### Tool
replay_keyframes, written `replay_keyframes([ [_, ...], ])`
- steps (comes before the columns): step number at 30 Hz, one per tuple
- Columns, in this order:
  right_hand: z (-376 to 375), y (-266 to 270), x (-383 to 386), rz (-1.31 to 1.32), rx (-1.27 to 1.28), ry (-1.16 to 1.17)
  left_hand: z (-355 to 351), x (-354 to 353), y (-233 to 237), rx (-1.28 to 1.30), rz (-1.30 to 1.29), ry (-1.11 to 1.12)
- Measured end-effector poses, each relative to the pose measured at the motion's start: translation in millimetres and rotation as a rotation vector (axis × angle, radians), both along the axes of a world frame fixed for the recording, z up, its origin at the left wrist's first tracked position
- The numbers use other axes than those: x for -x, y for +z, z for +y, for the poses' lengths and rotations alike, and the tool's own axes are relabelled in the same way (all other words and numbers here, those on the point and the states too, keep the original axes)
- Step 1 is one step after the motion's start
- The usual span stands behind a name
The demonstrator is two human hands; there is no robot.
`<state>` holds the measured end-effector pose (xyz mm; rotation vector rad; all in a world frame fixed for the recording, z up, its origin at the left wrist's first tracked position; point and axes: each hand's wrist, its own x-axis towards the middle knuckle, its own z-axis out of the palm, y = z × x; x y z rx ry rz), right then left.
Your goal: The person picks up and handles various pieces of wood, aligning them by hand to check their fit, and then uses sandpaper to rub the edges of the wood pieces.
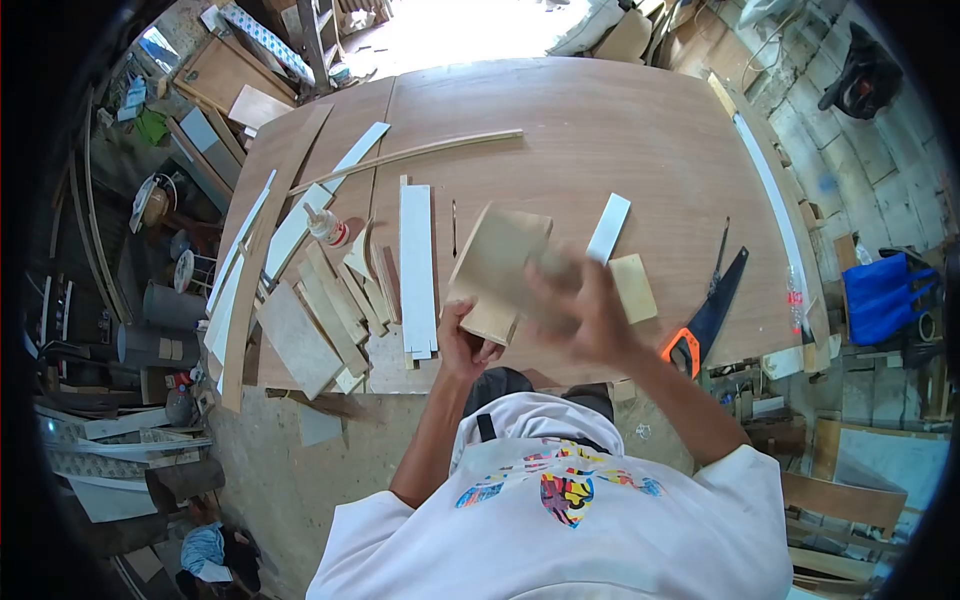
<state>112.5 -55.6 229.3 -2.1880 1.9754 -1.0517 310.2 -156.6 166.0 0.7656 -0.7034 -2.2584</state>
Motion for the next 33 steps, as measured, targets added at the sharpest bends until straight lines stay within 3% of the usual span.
replay_keyframes([
  [1, -16, -15, 20, -0.149, -0.009, -0.078, -2, -1, 5, 0.055, 0.019, -0.139],
  [4, -48, -29, 70, -0.152, -0.116, -0.367, 10, 6, 27, -0.032, -0.018, -0.045],
  [5, -49, -28, 71, -0.148, -0.104, -0.364, 7, 10, 32, -0.107, -0.03, 0.028],
  [7, -39, -20, 58, -0.587, 0.058, -0.208, -3, 9, 27, -0.082, 0.032, 0.032],
  [9, -12, 13, 18, -0.509, 0.022, -0.062, 1, 2, 17, -0.082, 0.071, 0.038],
  [11, 9, 33, -15, -0.119, 0.044, 0.045, 0, 3, 10, -0.077, 0.091, 0.044],
  [13, 13, 21, -31, -0.036, -0.028, 0.032, 11, 6, 12, -0.062, 0.114, 0.073],
  [14, 4, 12, -30, -0.043, -0.028, 0.024, 16, 9, 14, 0.023, -0.017, 0.125],
  [16, -23, 1, -17, -0.329, 0.0, -0.097, 28, 13, 19, 0.116, -0.158, 0.161],
  [20, -39, 2, -27, -0.533, 0.048, -0.121, 19, 20, 23, 0.084, -0.053, 0.213],
  [21, -23, 4, -38, -0.533, 0.049, -0.123, 14, 21, 25, 0.085, -0.053, 0.211],
  [23, 5, 14, -58, -0.215, 0.059, -0.021, 9, 21, 26, -0.002, -0.048, 0.521],
  [24, 0, 13, -55, -0.213, 0.062, -0.023, 12, 17, 20, 0.094, -0.02, 0.528],
  [25, -10, 10, -49, -0.32, 0.055, -0.045, 13, 15, 10, 0.093, -0.019, 0.523],
  [27, -30, 6, -34, -0.542, 0.027, -0.089, 23, 5, -5, 0.235, -0.141, 0.289],
  [28, -50, 11, -23, -0.687, 0.05, -0.091, 29, 10, -4, 0.083, -0.211, 0.294],
  [29, -61, 24, -20, -0.828, -0.015, -0.131, 31, 15, -2, 0.087, -0.205, 0.296],
  [31, -63, 22, -27, -0.792, -0.059, -0.15, 28, 23, 4, 0.208, -0.272, 0.399],
  [33, -36, 19, -52, -0.77, -0.071, -0.105, 13, 22, 5, 0.17, -0.288, 0.505],
])
